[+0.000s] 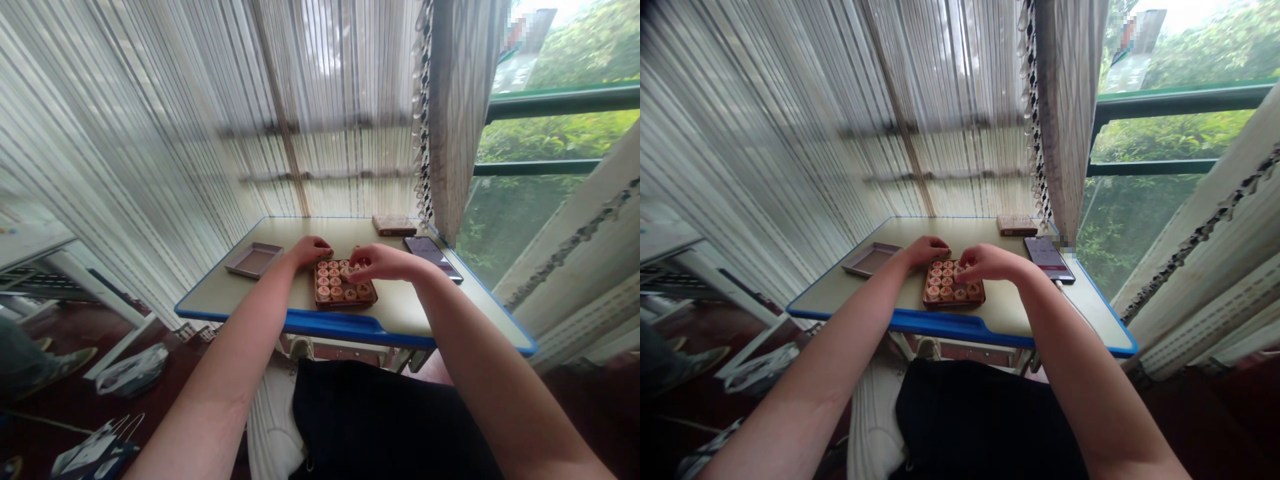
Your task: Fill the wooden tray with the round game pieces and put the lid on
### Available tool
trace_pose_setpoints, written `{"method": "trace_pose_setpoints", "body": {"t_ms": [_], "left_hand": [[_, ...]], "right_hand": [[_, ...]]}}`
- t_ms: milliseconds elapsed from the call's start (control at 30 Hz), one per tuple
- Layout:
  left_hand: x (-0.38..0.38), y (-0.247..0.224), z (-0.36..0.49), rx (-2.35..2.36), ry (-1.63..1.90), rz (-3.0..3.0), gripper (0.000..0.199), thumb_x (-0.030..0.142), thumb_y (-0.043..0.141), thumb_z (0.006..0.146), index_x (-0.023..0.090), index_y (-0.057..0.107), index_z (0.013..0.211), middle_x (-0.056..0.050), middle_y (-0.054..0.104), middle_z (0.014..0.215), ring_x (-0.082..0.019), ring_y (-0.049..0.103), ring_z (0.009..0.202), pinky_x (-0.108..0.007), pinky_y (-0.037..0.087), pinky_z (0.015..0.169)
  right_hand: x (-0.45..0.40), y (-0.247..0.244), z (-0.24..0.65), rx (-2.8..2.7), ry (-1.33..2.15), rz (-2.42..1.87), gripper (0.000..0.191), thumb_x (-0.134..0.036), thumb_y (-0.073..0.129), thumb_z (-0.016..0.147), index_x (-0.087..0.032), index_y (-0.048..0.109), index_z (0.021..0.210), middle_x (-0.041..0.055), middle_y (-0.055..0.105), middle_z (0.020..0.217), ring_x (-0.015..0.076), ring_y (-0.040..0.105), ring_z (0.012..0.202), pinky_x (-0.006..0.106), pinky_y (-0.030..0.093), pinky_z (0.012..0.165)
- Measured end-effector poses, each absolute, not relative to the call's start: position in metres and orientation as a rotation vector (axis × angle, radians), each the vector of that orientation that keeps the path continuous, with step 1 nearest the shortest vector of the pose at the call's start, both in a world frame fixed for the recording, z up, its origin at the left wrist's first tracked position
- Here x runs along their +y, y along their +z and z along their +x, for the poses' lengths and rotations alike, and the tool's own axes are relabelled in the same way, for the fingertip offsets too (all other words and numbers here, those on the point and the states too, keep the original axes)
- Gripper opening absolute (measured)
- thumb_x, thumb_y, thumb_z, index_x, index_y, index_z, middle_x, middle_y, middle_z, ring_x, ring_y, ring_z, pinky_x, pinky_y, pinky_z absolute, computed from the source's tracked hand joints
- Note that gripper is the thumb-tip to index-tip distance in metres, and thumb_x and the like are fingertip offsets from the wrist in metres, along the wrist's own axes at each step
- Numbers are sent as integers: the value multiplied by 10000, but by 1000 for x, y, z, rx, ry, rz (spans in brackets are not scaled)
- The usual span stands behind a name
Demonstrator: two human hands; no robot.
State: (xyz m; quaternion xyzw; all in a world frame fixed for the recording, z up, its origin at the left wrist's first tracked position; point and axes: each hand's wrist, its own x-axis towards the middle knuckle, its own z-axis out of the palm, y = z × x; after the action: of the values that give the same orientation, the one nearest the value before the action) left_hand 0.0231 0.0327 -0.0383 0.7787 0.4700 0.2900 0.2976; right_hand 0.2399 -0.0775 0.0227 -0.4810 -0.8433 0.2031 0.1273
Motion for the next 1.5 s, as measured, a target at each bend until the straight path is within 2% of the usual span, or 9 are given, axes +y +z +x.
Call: {"method": "trace_pose_setpoints", "body": {"t_ms": [167, 433, 600, 767, 1033, 1300, 1500], "left_hand": [[32, -37, 23, 1242, 712, 2137, 328, 358, 628, 658, 118, 692, 872, -69, 693, 842, -184, 610, 786, -292, 462, 728], [30, -35, 23, 1237, 693, 2171, 342, 365, 611, 673, 116, 685, 897, -75, 693, 857, -191, 616, 796, -293, 466, 732], [32, -36, 22, 1233, 692, 2163, 347, 366, 614, 672, 114, 682, 901, -78, 693, 862, -190, 617, 797, -293, 466, 736], [32, -37, 22, 1225, 698, 2161, 339, 363, 613, 673, 118, 682, 896, -79, 693, 864, -195, 616, 804, -298, 467, 732], [29, -36, 23, 1217, 706, 2138, 326, 359, 618, 665, 122, 688, 878, -77, 694, 853, -188, 619, 786, -301, 470, 738], [32, -37, 22, 1234, 693, 2136, 332, 352, 615, 665, 122, 685, 893, -73, 694, 863, -187, 618, 797, -293, 466, 740], [30, -37, 23, 1245, 735, 2070, 318, 328, 631, 644, 120, 682, 878, -76, 693, 859, -186, 616, 806, -300, 466, 749]], "right_hand": [[-93, 26, 231, -2727, 537, -1266, 429, -545, 632, 630, -217, 655, 906, 35, 627, 881, 165, 547, 719, 256, 383, 597], [-85, 15, 231, -2769, 438, -1291, 488, -636, 606, 606, -233, 671, 873, 46, 605, 895, 187, 541, 741, 281, 399, 634], [-83, 9, 232, -2755, 382, -1295, 482, -654, 615, 574, -256, 692, 833, 73, 578, 908, 273, 461, 960, 323, 408, 736], [-84, 10, 233, -2745, 395, -1305, 456, -638, 631, 570, -274, 701, 837, 82, 566, 926, 300, 407, 1023, 365, 399, 802], [-90, 23, 232, -2826, 415, -1162, 324, -468, 587, 703, -283, 700, 944, 58, 610, 919, 257, 445, 987, 369, 347, 891], [-85, 14, 232, -2766, 411, -1256, 376, -569, 586, 664, -269, 714, 853, 66, 604, 879, 269, 442, 979, 371, 349, 885], [-87, 18, 232, -2738, 411, -1275, 361, -537, 593, 677, -269, 702, 892, 76, 595, 931, 270, 440, 998, 365, 364, 872]]}}
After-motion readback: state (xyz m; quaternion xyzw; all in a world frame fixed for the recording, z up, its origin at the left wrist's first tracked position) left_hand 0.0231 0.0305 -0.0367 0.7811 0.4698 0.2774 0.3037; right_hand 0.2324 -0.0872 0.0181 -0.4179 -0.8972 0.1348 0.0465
